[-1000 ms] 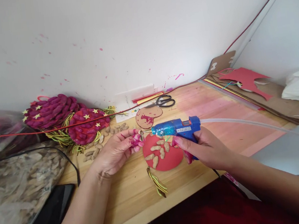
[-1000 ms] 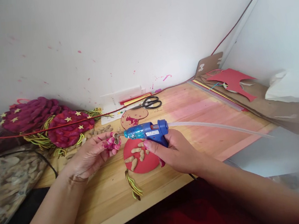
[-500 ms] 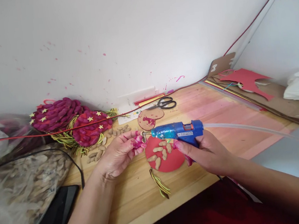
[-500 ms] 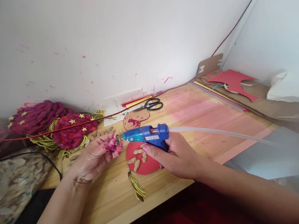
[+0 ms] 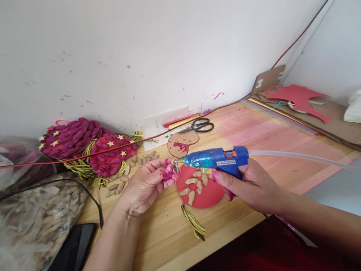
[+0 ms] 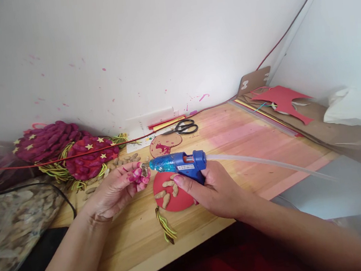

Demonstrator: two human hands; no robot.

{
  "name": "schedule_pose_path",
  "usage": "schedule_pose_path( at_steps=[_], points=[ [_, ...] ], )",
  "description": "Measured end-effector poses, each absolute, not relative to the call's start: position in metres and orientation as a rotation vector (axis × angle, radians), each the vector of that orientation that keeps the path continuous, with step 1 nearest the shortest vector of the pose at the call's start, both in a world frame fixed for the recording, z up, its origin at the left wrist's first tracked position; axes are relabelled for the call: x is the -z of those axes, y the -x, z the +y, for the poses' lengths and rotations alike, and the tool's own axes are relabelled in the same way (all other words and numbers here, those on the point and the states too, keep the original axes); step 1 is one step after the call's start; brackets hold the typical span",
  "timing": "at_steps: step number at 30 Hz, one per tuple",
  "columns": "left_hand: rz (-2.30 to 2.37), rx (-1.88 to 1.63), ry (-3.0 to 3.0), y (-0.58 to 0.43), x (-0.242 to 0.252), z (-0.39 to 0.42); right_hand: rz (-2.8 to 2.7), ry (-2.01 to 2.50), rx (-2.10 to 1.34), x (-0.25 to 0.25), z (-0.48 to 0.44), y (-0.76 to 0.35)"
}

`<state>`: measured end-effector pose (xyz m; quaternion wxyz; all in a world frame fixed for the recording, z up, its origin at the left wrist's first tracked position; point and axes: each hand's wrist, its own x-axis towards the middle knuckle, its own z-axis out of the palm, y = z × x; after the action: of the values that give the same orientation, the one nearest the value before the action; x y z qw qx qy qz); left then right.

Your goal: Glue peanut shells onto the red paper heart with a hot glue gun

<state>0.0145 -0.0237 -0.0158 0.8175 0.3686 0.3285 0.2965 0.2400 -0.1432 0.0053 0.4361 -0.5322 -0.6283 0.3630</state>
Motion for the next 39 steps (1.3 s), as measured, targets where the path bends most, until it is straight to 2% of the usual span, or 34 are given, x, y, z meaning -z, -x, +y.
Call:
schedule_pose_path(
  at_steps=[39],
  points=[
    [0.721,-0.625,-0.794,-0.0147,0.0152,-0.0239,-1.569,1.344,-0.870,-0.0053,-0.1431,-0.2402]
  ],
)
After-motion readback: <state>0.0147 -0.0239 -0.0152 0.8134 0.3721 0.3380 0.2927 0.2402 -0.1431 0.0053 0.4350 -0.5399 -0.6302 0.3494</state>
